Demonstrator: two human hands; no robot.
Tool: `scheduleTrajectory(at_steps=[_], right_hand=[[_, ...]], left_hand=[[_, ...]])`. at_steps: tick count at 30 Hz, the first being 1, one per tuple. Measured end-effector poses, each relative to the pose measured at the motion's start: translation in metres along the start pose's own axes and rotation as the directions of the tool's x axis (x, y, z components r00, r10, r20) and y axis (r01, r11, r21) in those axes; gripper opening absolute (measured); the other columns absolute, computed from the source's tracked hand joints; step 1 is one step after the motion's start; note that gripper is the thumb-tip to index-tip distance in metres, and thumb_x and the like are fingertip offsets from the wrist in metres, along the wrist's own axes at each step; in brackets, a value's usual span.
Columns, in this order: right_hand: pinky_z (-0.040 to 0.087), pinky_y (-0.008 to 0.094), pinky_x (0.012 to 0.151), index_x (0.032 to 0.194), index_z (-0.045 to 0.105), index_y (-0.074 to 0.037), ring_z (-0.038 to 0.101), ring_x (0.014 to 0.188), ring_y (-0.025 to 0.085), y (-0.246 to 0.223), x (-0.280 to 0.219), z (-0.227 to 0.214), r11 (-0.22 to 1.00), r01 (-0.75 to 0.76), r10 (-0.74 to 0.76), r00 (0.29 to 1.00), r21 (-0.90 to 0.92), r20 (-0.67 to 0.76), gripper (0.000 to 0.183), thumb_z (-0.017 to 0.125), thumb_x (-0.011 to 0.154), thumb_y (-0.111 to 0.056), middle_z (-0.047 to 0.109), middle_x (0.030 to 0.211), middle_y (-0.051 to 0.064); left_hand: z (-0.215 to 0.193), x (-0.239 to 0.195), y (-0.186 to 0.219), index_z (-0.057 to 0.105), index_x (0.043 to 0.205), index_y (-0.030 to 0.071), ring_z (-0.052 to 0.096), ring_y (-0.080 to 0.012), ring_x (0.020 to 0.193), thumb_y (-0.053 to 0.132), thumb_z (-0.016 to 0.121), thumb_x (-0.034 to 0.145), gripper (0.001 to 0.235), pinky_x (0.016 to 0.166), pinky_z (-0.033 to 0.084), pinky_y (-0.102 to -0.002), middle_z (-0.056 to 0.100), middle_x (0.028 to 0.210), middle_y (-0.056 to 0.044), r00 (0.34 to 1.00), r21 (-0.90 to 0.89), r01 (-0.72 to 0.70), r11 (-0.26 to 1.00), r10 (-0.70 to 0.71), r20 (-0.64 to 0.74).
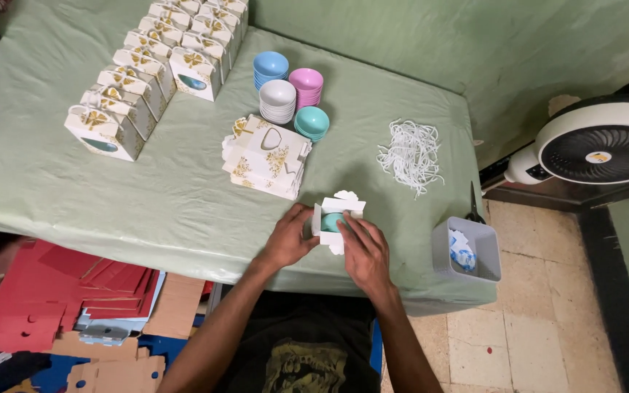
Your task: Assembling small decorative gift boxes by folding cardboard, inserting a plastic cup, and tying the top with a string.
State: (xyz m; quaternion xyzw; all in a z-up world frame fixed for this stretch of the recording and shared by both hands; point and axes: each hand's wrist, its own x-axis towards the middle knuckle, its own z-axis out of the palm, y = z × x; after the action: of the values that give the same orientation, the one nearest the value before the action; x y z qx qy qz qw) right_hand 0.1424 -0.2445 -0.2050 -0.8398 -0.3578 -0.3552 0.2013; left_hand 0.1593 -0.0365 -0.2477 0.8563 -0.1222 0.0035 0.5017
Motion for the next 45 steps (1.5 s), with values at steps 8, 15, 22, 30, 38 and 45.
scheduleTrajectory(at_steps=[8,15,22,30,38,45], right_hand=[[0.042,0.051,0.111,0.150,0.047,-0.002,0.051,0.135,0.039,0.020,-0.043,0.017,0.766,-0.437,0.497,0.868,0.471,-0.004,0.049,0.050,0.106,-0.022,0.053,0.148,0.022],[0.041,0.051,0.111,0.157,0.031,-0.001,0.049,0.136,0.036,0.030,-0.042,0.026,0.540,-0.515,0.599,0.791,0.665,0.126,0.075,0.066,0.096,-0.025,0.052,0.150,0.021],[0.036,0.056,0.114,0.163,0.023,-0.007,0.045,0.140,0.041,0.026,-0.041,0.039,0.301,-0.657,0.697,0.646,0.691,0.311,0.066,0.049,0.106,-0.029,0.048,0.151,0.027],[0.042,0.041,0.113,0.161,0.038,-0.025,0.047,0.125,0.024,0.056,-0.060,0.054,0.009,-0.699,0.862,0.367,0.715,0.349,0.054,0.044,0.107,-0.025,0.043,0.142,0.014],[0.056,0.037,0.096,0.133,0.065,-0.007,0.068,0.104,0.021,0.088,-0.100,0.091,0.027,-0.594,0.843,0.446,0.804,0.301,0.046,0.060,0.090,0.007,0.071,0.115,0.013],[0.058,0.034,0.086,0.121,0.072,-0.006,0.069,0.090,0.016,0.058,-0.073,0.064,0.069,-0.628,0.832,0.465,0.775,0.303,0.030,0.060,0.096,0.003,0.075,0.104,0.011]], left_hand=[[0.001,0.002,-0.007,0.061,0.132,0.007,0.066,-0.0269,0.085,0.016,0.078,0.084,0.051,0.077,0.060,-0.040,0.057,0.121,-0.009,1.000,-0.059,0.005,0.998,-0.007,-0.029],[0.004,-0.001,-0.005,0.062,0.131,0.006,0.067,-0.0290,0.084,0.016,0.079,0.082,0.053,0.076,0.060,-0.041,0.058,0.122,-0.011,0.999,-0.049,-0.005,0.999,0.003,-0.038],[-0.002,0.001,0.005,0.060,0.136,0.005,0.066,-0.0356,0.106,0.024,0.077,0.087,0.055,0.093,0.058,-0.044,0.057,0.132,-0.013,1.000,0.045,0.000,0.999,0.000,-0.011],[0.003,0.014,0.008,0.057,0.138,0.000,0.057,-0.0384,0.128,0.023,0.072,0.091,0.055,0.109,0.049,-0.047,0.055,0.139,-0.017,0.998,0.105,0.048,0.993,-0.052,0.044],[0.010,0.019,0.007,0.050,0.146,0.002,0.055,-0.0353,0.131,0.025,0.073,0.091,0.063,0.110,0.049,-0.044,0.052,0.141,-0.014,1.000,0.129,0.019,0.992,-0.020,0.004],[0.015,0.015,-0.005,0.052,0.146,0.004,0.059,-0.0349,0.125,0.023,0.076,0.088,0.066,0.107,0.051,-0.044,0.054,0.137,-0.012,0.999,0.063,0.033,0.997,-0.032,-0.014]])
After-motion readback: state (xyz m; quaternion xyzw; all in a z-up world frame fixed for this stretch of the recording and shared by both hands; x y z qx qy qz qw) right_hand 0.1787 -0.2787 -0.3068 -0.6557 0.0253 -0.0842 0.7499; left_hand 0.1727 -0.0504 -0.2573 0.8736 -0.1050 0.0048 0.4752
